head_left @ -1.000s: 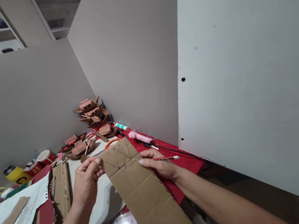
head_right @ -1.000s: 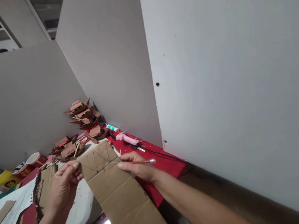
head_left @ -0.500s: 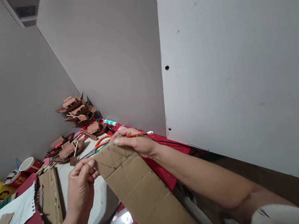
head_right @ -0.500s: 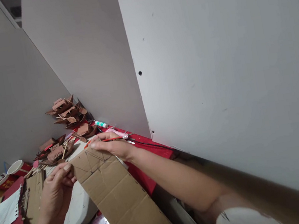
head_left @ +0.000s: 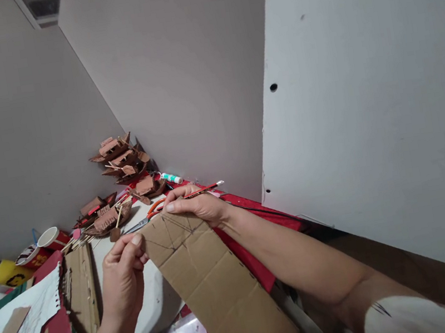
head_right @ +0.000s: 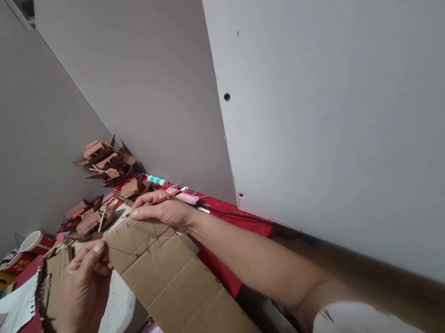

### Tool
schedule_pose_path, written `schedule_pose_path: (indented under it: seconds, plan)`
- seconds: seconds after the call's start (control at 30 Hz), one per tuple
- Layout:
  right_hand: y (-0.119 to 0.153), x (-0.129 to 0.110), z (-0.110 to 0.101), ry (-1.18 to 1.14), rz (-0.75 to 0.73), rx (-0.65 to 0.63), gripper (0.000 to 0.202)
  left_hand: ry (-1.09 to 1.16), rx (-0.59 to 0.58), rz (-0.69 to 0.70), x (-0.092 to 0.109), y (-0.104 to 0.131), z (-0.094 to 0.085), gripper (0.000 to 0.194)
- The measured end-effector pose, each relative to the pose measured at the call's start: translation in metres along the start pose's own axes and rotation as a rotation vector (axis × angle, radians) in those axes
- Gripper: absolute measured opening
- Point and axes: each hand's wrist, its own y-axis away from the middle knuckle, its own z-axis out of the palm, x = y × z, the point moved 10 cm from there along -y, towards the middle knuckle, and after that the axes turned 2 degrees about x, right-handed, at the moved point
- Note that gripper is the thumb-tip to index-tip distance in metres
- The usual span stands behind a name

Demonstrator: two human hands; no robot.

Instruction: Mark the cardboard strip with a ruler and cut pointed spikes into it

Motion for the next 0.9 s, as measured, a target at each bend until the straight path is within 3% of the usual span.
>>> schedule_pose_path:
  seconds: [0.4, 0.63, 0.77, 0.9]
  plan:
    - [-0.003, -0.002, -0.010, 0.014, -0.040, -0.025, 0.024, 0.036, 0.061, 0.032, -0.003, -0.006, -0.008, 0.026]
    - [-0.010, -0.002, -0.023, 0.028, -0.114, 0.084, 0.031, -0.018, -0.094, -0.091, -0.033, 0.002, 0.014, 0.028]
    - [-0.013, 0.002, -0.030, 0.059, -0.146, 0.158, 0.036, -0.007, -0.131, -0.106, -0.034, 0.000, 0.017, 0.029]
    - [-0.017, 0.007, -0.060, 0.070, -0.190, 0.346, 0.034, 0.003, -0.155, -0.158, -0.032, -0.005, 0.016, 0.030]
